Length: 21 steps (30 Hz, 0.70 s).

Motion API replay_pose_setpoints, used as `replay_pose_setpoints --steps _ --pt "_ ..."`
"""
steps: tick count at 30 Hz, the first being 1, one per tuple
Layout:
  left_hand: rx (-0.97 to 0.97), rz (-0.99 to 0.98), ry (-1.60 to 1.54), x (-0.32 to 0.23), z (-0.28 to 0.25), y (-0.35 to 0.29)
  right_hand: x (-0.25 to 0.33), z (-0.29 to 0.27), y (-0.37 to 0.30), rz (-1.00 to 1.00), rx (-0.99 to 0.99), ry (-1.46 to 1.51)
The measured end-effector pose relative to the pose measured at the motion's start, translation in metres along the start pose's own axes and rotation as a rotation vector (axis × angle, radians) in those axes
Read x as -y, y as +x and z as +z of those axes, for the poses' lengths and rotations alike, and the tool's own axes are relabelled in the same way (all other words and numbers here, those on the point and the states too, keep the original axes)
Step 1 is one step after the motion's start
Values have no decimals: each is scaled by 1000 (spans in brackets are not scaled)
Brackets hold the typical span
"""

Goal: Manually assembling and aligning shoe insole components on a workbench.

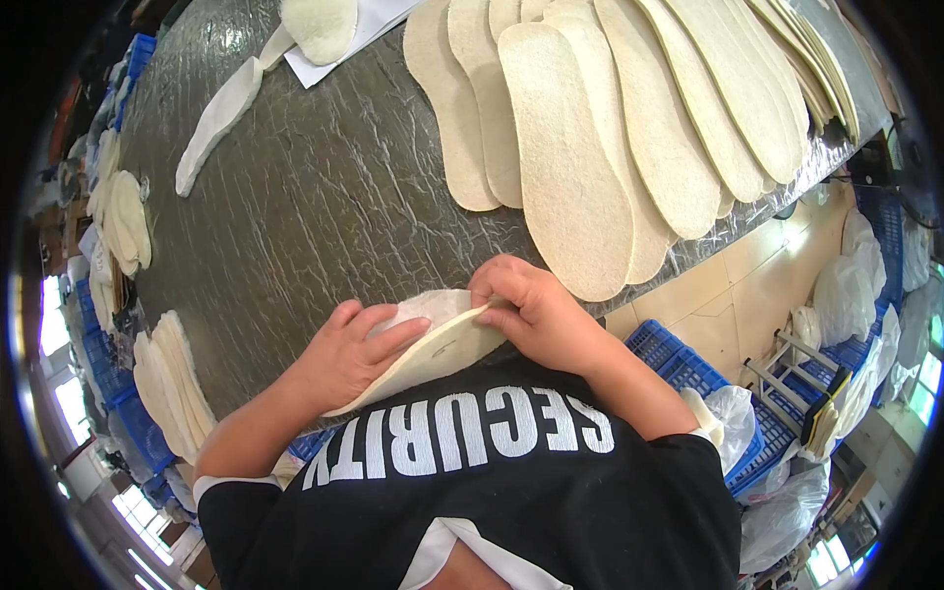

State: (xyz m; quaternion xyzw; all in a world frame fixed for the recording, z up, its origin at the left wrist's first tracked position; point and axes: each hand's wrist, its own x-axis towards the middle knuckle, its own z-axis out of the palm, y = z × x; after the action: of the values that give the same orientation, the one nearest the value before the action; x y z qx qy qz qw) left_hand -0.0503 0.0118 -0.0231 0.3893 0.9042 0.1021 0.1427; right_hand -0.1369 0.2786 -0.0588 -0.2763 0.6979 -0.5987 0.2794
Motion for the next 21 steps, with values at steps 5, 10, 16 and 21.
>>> replay_pose_setpoints --steps 5,10,16,21 --pt "-63 30 -60 6 8 -8 1 3 0 18 -16 -25" --pt "-353 2 -196 15 7 -28 3 0 -1 63 7 -32" --pt "-184 -443 -1285 14 -27 1 0 1 2 30 5 -75" --pt "91 -276 -723 16 -45 22 14 -4 5 150 49 -63"
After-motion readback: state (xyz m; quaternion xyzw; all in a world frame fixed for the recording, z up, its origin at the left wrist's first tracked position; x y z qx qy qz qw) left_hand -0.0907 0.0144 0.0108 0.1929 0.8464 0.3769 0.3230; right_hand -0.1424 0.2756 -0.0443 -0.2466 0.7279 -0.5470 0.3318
